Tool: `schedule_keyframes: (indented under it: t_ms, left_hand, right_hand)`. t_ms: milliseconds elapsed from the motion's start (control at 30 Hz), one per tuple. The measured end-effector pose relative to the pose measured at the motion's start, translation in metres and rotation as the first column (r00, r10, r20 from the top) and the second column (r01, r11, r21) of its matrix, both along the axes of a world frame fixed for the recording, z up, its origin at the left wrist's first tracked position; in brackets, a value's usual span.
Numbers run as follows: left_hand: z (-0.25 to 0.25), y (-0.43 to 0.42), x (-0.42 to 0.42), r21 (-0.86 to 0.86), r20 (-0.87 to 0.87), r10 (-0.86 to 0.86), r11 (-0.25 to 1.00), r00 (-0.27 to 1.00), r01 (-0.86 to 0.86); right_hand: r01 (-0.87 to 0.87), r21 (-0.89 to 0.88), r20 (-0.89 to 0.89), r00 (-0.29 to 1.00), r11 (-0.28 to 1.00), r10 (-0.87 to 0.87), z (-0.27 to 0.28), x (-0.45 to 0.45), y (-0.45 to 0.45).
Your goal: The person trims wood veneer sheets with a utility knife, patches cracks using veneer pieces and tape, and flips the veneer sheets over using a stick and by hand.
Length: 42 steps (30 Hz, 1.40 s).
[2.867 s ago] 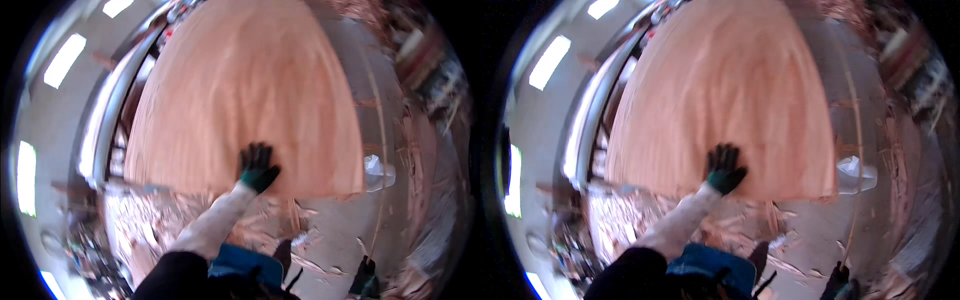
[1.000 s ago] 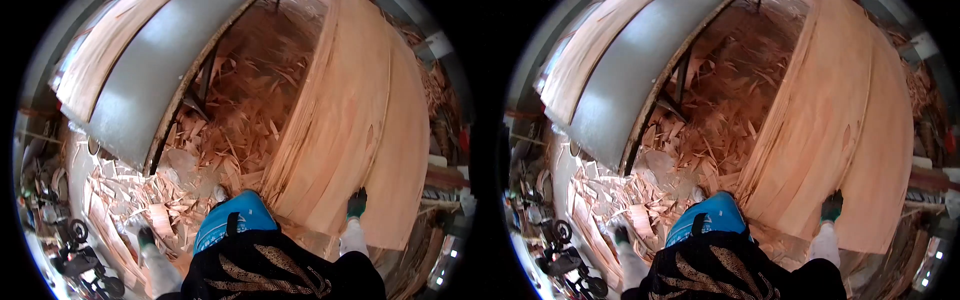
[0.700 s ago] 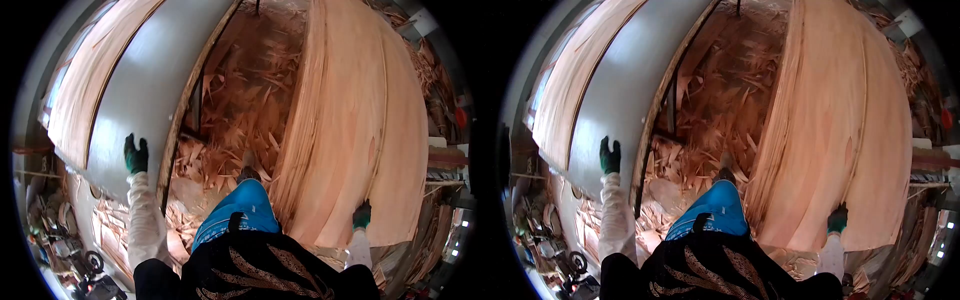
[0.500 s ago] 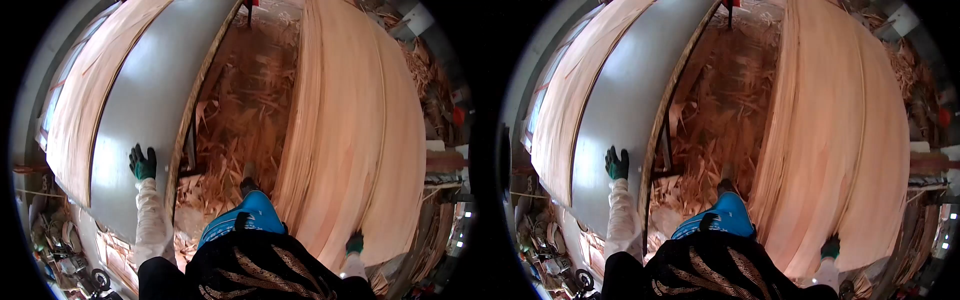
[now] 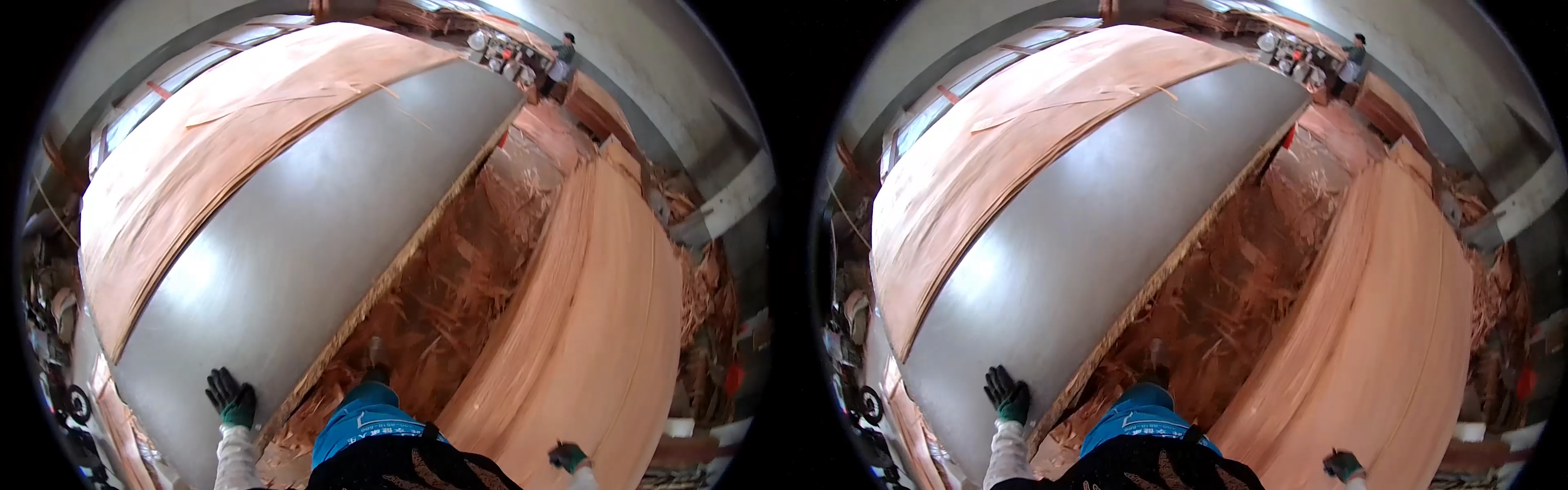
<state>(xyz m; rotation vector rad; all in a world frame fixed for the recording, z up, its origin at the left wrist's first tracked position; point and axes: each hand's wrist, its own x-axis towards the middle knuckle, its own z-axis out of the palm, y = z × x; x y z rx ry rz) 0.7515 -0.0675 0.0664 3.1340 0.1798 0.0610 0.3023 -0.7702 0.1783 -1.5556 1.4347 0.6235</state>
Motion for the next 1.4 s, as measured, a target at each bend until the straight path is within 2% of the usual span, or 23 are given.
schedule_keyframes:
  t_ms: [33, 67, 133, 167, 233, 300, 400, 433, 533, 567, 600, 633, 667, 700, 733, 800, 867, 933, 1000, 1167, 1300, 1367, 1400]
  left_hand:
    - [0.003, 0.0, 0.0, -0.007, -0.009, 0.008, 1.0, 1.0, -0.008]
    - [0.01, -0.004, 0.001, 0.009, -0.021, 0.007, 1.0, 1.0, -0.007]
    - [-0.007, 0.005, 0.0, 0.048, 0.023, -0.016, 0.999, 1.0, 0.015]
    - [-0.003, 0.001, 0.001, 0.021, -0.019, 0.024, 1.0, 1.0, -0.023]
    - [0.016, -0.006, 0.006, -0.058, -0.092, 0.091, 0.994, 0.992, -0.097]
    - [0.01, 0.0, 0.002, -0.161, -0.04, 0.093, 0.982, 0.995, -0.098]
    - [-0.002, 0.006, 0.014, -0.25, -0.052, 0.225, 0.94, 0.973, -0.231]
    - [-0.008, 0.016, 0.023, -0.361, -0.069, 0.278, 0.888, 0.958, -0.284]
    - [-0.016, 0.003, 0.028, -0.258, -0.121, 0.456, 0.843, 0.882, -0.471]
    - [-0.016, -0.011, 0.029, -0.179, -0.111, 0.545, 0.811, 0.831, -0.556]
    - [-0.018, -0.012, 0.038, -0.222, -0.207, 0.635, 0.71, 0.744, -0.668]
    - [0.026, -0.046, 0.073, -0.162, -0.356, 0.652, 0.662, 0.669, -0.732]
    - [0.065, -0.077, 0.099, -0.097, -0.492, 0.655, 0.614, 0.574, -0.783]
    - [0.044, -0.082, 0.092, -0.143, -0.344, 0.697, 0.623, 0.629, -0.769]
    - [0.018, -0.096, 0.093, -0.181, -0.188, 0.724, 0.638, 0.663, -0.748]
    - [0.01, -0.142, 0.119, -0.356, -0.108, 0.746, 0.589, 0.657, -0.726]
    - [0.044, -0.215, 0.173, -0.526, -0.188, 0.748, 0.47, 0.636, -0.709]
    - [0.031, -0.254, 0.201, -0.566, -0.083, 0.682, 0.568, 0.726, -0.598]
    - [0.054, -0.294, 0.238, -0.549, -0.095, 0.668, 0.584, 0.738, -0.598]
    - [0.094, -0.34, 0.308, -0.515, -0.079, 0.633, 0.635, 0.77, -0.576]
    - [0.116, -0.349, 0.357, -0.689, -0.122, 0.715, 0.438, 0.689, -0.577]
    - [0.133, -0.347, 0.403, -0.668, -0.261, 0.67, 0.395, 0.695, -0.631]
    - [0.132, -0.347, 0.426, -0.788, -0.269, 0.66, 0.267, 0.701, -0.554]
  right_hand:
    - [0.111, -0.038, 0.109, 0.988, 0.993, -0.106, 0.011, 0.086, -0.002]
    - [0.001, -0.046, 0.166, 0.986, 0.999, 0.007, 0.003, 0.148, -0.02]
    - [-0.069, 0.017, 0.371, 0.927, 0.998, 0.057, 0.009, 0.269, -0.024]
    - [-0.119, -0.01, 0.335, 0.935, 0.993, 0.116, 0.016, 0.325, -0.016]
    - [-0.275, 0.162, 0.4, 0.896, 0.948, 0.192, 0.031, 0.41, -0.007]
    - [-0.474, 0.193, 0.389, 0.841, 0.859, 0.377, 0.039, 0.473, -0.001]
    - [-0.811, -0.005, 0.415, 0.53, 0.584, 0.74, -0.009, 0.539, -0.023]
    - [-0.846, 0.014, 0.19, 0.525, 0.533, 0.83, 0.025, 0.583, -0.003]
    - [-0.948, -0.143, 0.206, 0.253, 0.285, 0.945, 0.025, 0.691, -0.015]
    - [-0.951, -0.164, 0.285, 0.208, 0.262, 0.936, 0.011, 0.736, -0.026]
    - [-0.929, -0.106, 0.474, 0.266, 0.354, 0.84, -0.011, 0.787, -0.04]
    - [-0.878, 0.077, 0.674, 0.394, 0.472, 0.624, -0.034, 0.837, -0.051]
    - [-0.854, 0.117, 0.749, 0.411, 0.507, 0.52, -0.048, 0.885, -0.051]
    - [-0.885, -0.297, 0.66, 0.08, 0.357, 0.747, -0.025, 0.935, -0.027]
    - [-0.737, -0.66, 0.389, -0.167, 0.147, 0.906, 0.0, 0.984, -0.002]
    - [-0.553, -0.83, 0.327, -0.376, 0.073, 0.867, 0.012, 1.069, 0.034]
    - [-0.591, -0.804, 0.242, -0.429, -0.068, 0.87, 0.037, 1.14, 0.081]
    - [-0.659, -0.712, 0.133, -0.467, -0.244, 0.874, 0.01, 1.214, 0.126]
    - [-0.623, -0.738, 0.054, -0.439, -0.261, 0.897, 0.042, 1.231, 0.166]
    - [-0.499, -0.71, -0.07, -0.653, -0.497, 0.754, 0.002, 1.31, 0.217]
    - [-0.355, -0.708, -0.109, -0.799, -0.61, 0.591, -0.004, 1.34, 0.226]
    - [-0.295, -0.774, -0.066, -0.842, -0.559, 0.536, -0.006, 1.347, 0.22]
    - [-0.304, -0.772, -0.057, -0.842, -0.559, 0.536, -0.005, 1.349, 0.216]
